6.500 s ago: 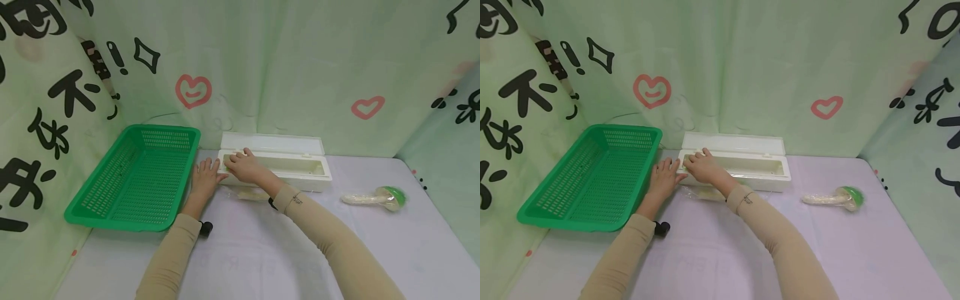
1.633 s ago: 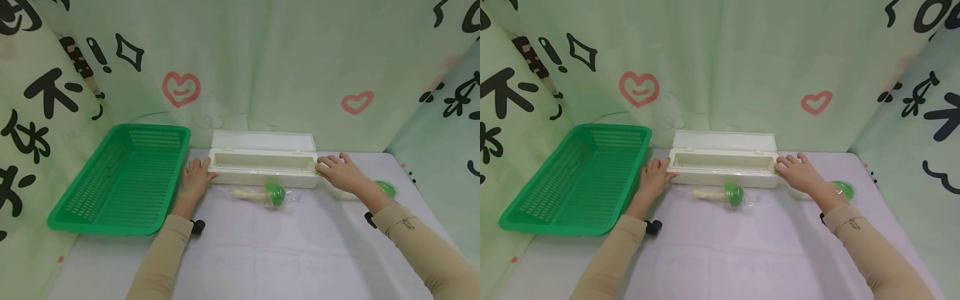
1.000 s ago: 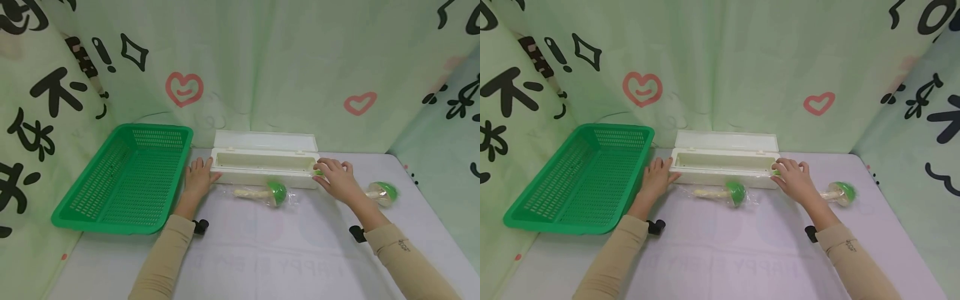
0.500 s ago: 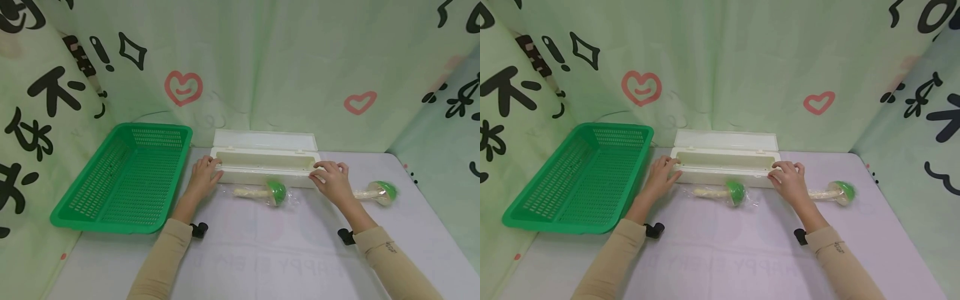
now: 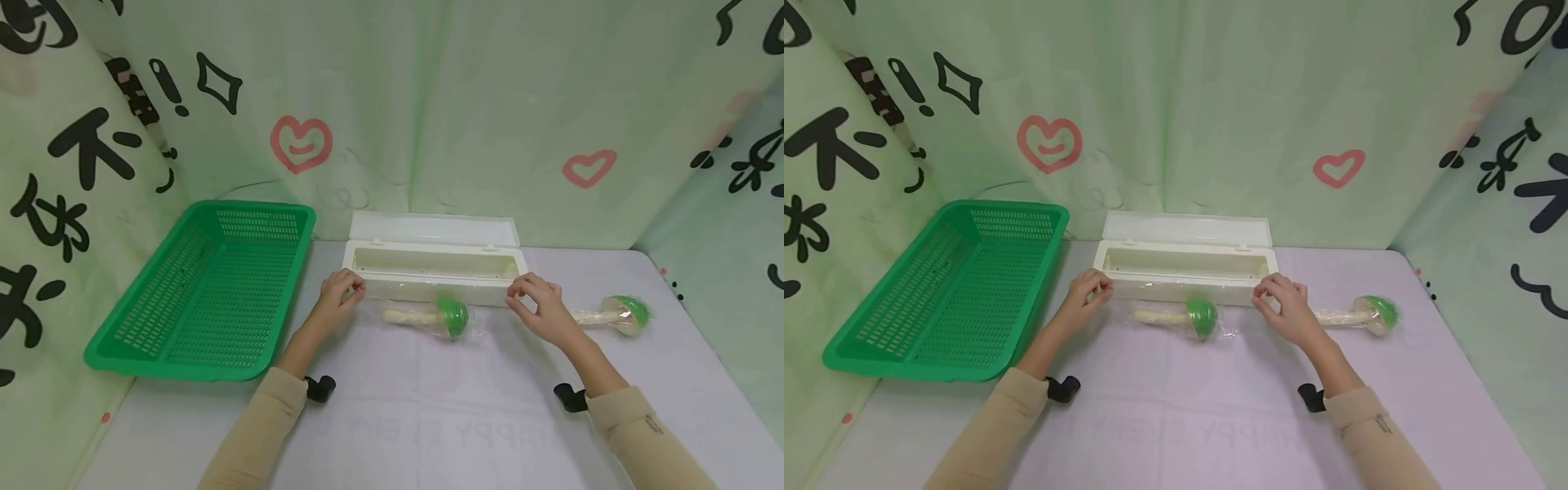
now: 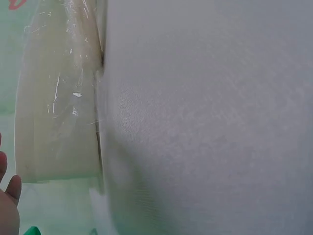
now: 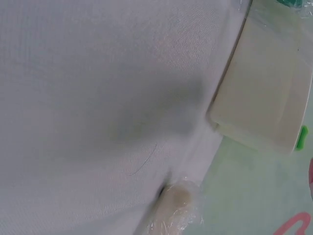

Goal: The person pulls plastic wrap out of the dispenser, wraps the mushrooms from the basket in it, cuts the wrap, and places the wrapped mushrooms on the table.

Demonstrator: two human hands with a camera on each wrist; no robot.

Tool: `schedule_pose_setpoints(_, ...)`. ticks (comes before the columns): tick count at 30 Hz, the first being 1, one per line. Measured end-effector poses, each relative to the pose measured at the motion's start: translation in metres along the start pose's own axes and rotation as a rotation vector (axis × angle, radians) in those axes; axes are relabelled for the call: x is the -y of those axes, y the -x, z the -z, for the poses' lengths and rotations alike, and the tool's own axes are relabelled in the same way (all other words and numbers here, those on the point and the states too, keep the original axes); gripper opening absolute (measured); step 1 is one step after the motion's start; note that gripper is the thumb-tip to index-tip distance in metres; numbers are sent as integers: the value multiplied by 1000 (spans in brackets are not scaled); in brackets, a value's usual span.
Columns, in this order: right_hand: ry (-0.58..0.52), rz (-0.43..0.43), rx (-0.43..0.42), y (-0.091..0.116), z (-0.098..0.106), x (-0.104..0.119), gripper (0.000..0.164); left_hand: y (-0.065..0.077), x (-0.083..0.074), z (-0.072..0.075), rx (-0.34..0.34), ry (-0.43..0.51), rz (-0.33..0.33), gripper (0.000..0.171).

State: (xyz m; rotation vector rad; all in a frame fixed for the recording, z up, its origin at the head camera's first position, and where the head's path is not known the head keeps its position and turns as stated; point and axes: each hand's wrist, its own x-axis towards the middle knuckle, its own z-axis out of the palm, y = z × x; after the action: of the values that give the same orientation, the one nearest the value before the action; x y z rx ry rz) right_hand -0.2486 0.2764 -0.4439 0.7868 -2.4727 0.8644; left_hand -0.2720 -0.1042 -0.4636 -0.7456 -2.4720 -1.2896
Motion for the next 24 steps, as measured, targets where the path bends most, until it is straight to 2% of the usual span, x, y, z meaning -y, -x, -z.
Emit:
schedule_pose_setpoints(2,-53,18,10,2,1,0,15,2,2,0,-1,45,-38,4)
schedule_pose_setpoints(5,-137,48,45,4,4,7,17,5,-11,7,15,120,-83,5)
schedule_pose_setpoints(6,-155,55,56,6,5,8,20,6,-10,7,19,141,-95,6)
schedule_pose_setpoints(9,-186,64,98,13,7,11,25,9,-8,7,48,189,-68,8)
schedule_pose_setpoints(12,-193,42,148,21,7,6,28,12,10,1,68,184,-51,13)
schedule_pose_setpoints(13,-197,36,169,23,7,5,25,13,10,1,84,179,-55,13)
schedule_pose_setpoints(15,-203,30,208,27,7,3,18,15,11,3,130,137,-76,13)
schedule_pose_setpoints(18,-199,63,262,31,5,3,11,18,11,3,233,3,-122,12)
schedule_pose_setpoints(22,-161,109,332,34,-1,4,11,19,3,1,380,-280,-182,10)
schedule_pose_setpoints(24,-121,115,361,36,-5,6,15,19,-2,-2,432,-400,-206,10)
